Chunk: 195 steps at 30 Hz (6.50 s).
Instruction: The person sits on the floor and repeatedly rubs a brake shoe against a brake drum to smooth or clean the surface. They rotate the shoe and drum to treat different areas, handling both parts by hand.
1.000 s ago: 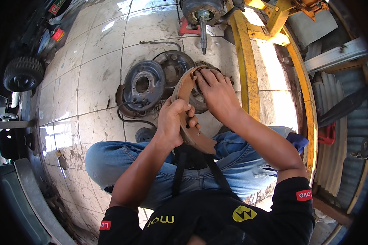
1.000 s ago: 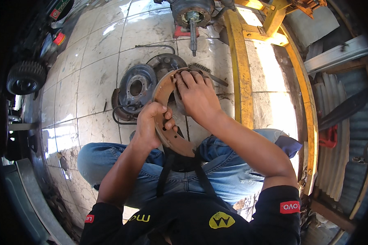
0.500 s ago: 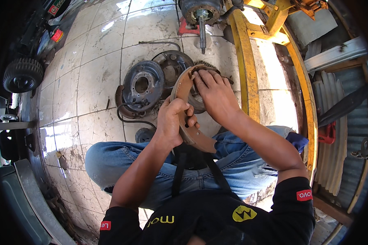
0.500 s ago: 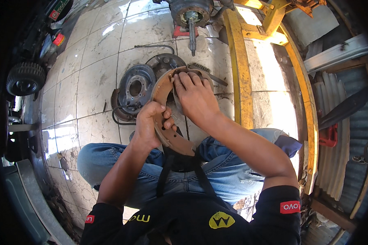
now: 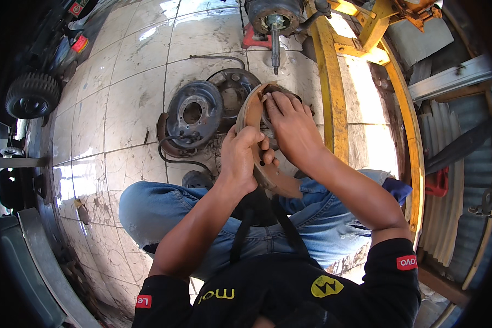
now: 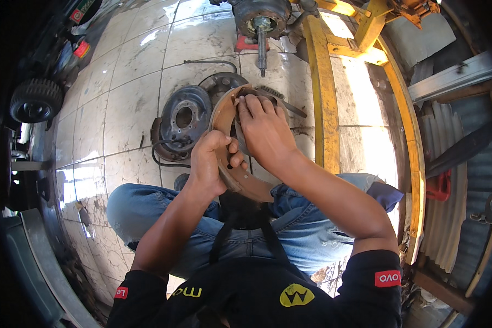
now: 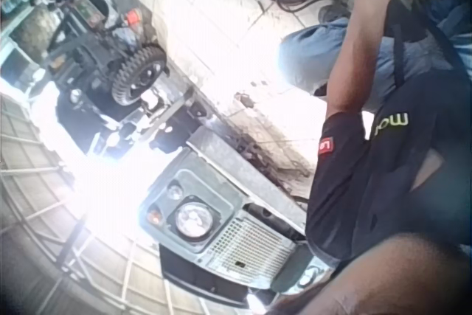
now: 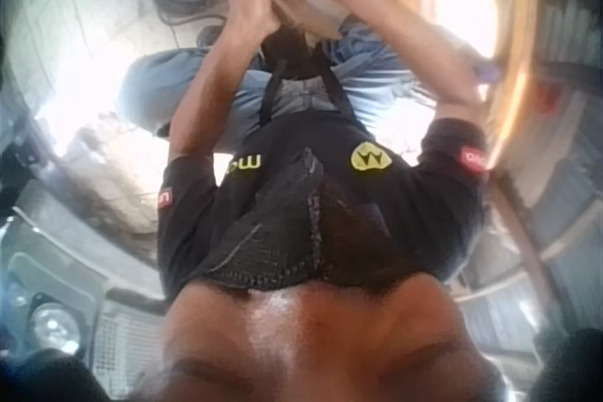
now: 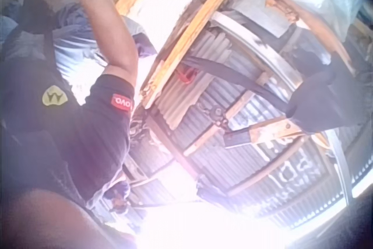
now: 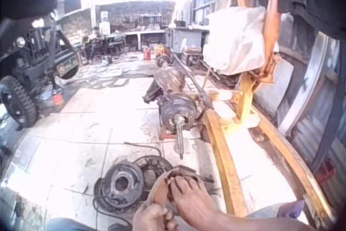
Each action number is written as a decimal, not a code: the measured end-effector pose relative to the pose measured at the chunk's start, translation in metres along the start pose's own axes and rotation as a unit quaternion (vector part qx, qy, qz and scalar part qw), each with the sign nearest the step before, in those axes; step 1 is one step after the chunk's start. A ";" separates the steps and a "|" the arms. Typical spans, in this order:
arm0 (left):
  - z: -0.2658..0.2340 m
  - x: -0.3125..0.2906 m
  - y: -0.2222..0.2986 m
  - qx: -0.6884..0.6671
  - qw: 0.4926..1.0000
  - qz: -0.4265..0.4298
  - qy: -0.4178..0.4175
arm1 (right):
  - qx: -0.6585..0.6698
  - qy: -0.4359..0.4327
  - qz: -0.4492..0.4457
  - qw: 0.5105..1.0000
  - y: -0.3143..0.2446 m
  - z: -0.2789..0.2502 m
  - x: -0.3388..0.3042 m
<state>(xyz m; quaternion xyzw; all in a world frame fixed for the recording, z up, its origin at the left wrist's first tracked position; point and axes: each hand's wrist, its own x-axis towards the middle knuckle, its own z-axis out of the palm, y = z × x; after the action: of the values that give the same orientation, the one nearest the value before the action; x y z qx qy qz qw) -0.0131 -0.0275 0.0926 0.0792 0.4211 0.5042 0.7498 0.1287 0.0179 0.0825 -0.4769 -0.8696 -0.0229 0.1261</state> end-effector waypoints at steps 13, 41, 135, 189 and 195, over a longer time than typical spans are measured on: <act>0.017 -0.004 -0.002 0.022 1.000 0.004 -0.009 | -0.018 0.028 -0.011 0.999 0.012 0.003 0.004; 0.006 0.004 0.001 0.064 0.995 -0.064 -0.032 | 0.022 0.040 0.008 0.999 0.029 -0.005 -0.016; -0.016 0.000 0.011 0.023 0.996 -0.074 -0.046 | 0.025 0.023 -0.060 0.998 0.010 -0.009 -0.014; -0.012 0.005 0.001 0.083 0.996 -0.007 -0.029 | 0.144 -0.029 -0.068 0.987 0.005 -0.022 -0.020; -0.013 0.005 0.000 0.086 0.996 -0.012 -0.036 | 0.105 -0.035 -0.045 0.993 0.004 -0.026 -0.018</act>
<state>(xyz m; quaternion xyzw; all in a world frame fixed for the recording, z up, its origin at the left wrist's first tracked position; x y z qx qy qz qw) -0.0220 -0.0272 0.0819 0.1562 0.4365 0.4539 0.7609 0.1467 0.0009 0.1024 -0.4219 -0.8917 0.0790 0.1438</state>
